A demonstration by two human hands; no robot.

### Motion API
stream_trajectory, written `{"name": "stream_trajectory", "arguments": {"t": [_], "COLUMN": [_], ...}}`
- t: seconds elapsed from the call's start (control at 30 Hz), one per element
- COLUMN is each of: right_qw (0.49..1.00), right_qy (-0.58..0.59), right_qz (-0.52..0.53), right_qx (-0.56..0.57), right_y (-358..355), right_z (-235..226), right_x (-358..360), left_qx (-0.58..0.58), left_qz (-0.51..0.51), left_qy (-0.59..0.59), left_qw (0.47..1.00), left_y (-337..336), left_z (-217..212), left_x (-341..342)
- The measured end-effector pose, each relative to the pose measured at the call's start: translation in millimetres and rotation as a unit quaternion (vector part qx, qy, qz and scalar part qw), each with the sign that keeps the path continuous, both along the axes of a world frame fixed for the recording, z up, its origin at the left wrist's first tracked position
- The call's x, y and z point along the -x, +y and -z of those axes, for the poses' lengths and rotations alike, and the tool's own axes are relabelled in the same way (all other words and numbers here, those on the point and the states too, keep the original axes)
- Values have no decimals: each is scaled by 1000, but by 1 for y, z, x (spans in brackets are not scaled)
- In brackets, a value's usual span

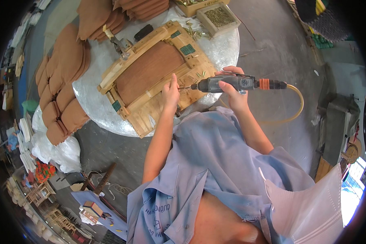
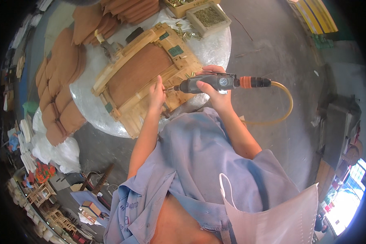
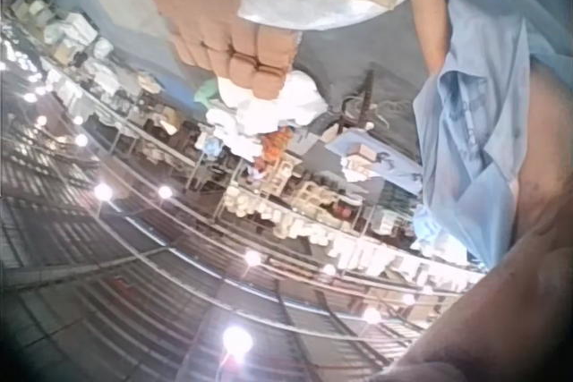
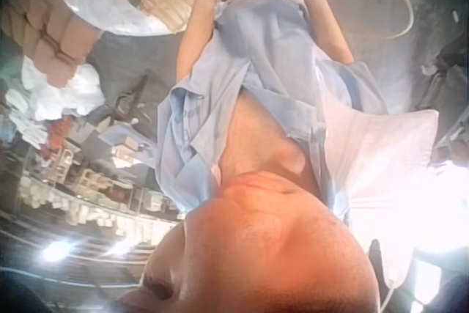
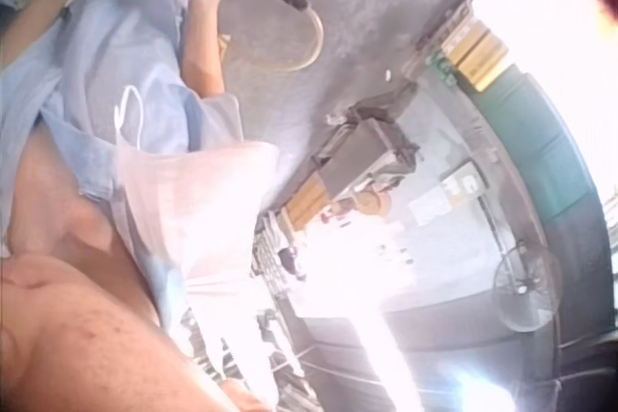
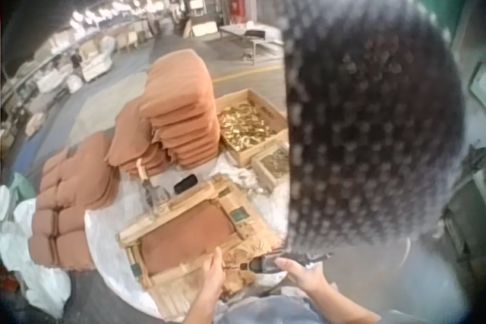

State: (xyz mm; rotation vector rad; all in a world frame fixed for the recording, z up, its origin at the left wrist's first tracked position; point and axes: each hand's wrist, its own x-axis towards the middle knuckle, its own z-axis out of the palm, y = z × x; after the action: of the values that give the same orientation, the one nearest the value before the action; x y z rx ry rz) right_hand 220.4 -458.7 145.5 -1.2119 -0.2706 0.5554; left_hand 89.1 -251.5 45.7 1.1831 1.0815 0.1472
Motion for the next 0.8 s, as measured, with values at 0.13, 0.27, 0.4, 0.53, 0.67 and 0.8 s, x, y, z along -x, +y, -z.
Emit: {"name": "stream_trajectory", "arguments": {"t": [0.13,0.27,0.4,0.53,0.67,0.8], "right_qw": [1000,998,993,989,983,983], "right_qy": [-2,-22,-54,-98,-131,-118], "right_qz": [18,27,19,6,-19,-19], "right_qx": [-2,46,103,115,125,139], "right_y": [-6,-10,-6,5,14,13], "right_z": [-1,7,27,55,59,60], "right_x": [-2,-9,-12,-13,-11,-12], "left_qx": [159,361,383,372,380,455], "left_qz": [-89,-114,-186,-196,-108,-69], "left_qy": [-128,-442,-443,-431,-588,-708], "left_qw": [975,813,789,799,706,536], "left_y": [18,27,19,7,6,1], "left_z": [8,-8,-58,-74,-40,-73], "left_x": [25,54,58,50,64,73]}}
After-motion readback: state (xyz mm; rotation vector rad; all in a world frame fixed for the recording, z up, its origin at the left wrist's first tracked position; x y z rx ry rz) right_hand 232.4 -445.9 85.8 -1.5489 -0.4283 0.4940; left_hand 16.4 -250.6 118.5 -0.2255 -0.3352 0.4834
